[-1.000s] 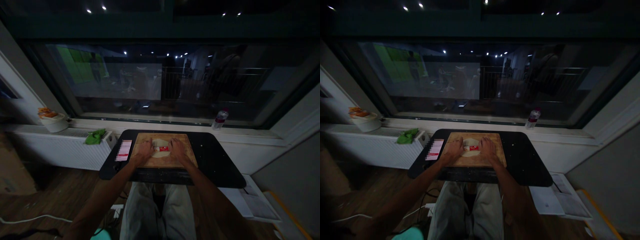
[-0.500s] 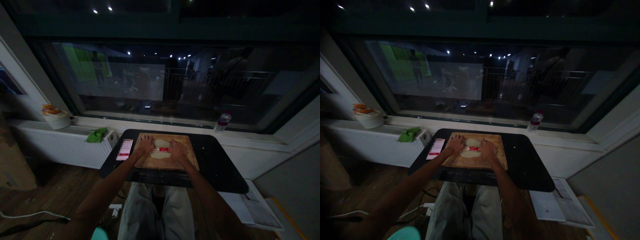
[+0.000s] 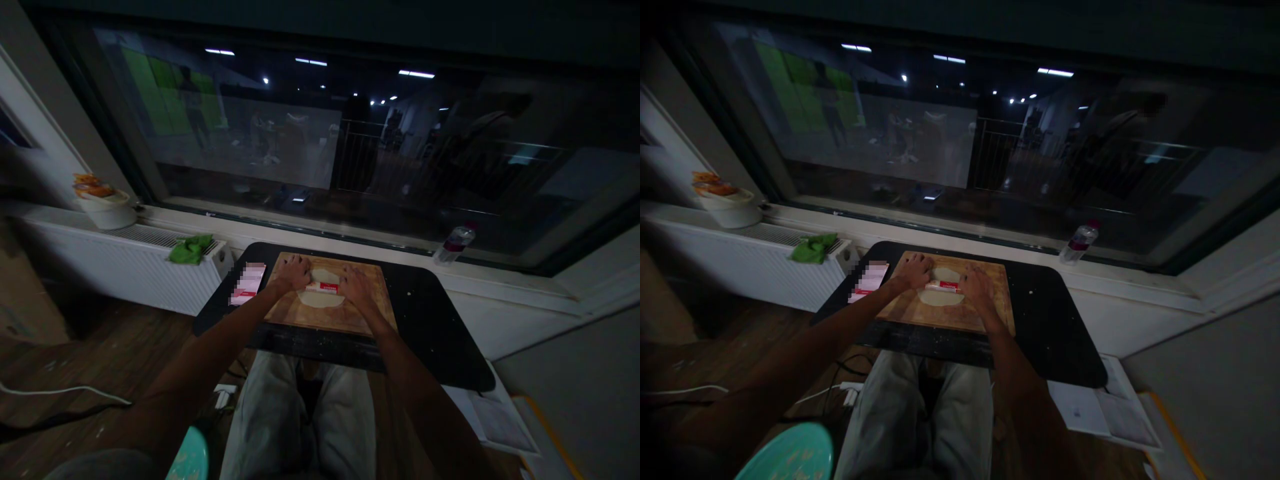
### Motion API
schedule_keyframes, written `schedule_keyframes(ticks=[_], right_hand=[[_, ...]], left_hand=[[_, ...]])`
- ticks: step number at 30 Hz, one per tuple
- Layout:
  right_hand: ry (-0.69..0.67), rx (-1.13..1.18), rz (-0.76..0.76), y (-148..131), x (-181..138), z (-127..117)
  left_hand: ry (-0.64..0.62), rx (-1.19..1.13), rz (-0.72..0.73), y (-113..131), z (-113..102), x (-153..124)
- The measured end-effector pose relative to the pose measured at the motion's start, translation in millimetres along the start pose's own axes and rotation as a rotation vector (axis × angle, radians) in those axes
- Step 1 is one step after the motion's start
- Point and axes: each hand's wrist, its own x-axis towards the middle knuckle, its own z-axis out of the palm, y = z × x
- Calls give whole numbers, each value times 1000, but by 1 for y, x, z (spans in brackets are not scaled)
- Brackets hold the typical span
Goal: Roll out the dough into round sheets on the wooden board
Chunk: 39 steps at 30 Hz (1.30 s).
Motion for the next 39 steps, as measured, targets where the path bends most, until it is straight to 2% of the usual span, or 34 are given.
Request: schedule_keyframes(ticks=[7,16,21,27,32,39], right_hand=[[47,-1,12,-1,11,0],[55,21,15,-2,33,-8],[37,22,27,-1,38,-4],[6,2,35,-2,27,1],[15,5,31,0,11,9],[39,-11,8,1,-18,15]], left_hand=[[40,14,0,-3,-2,12],[35,-14,-6,-12,-3,41],[30,25,-29,-18,2,43],[41,37,-51,-13,3,25],[31,67,-89,-1,-2,-2],[35,58,-66,11,-5,-39]])
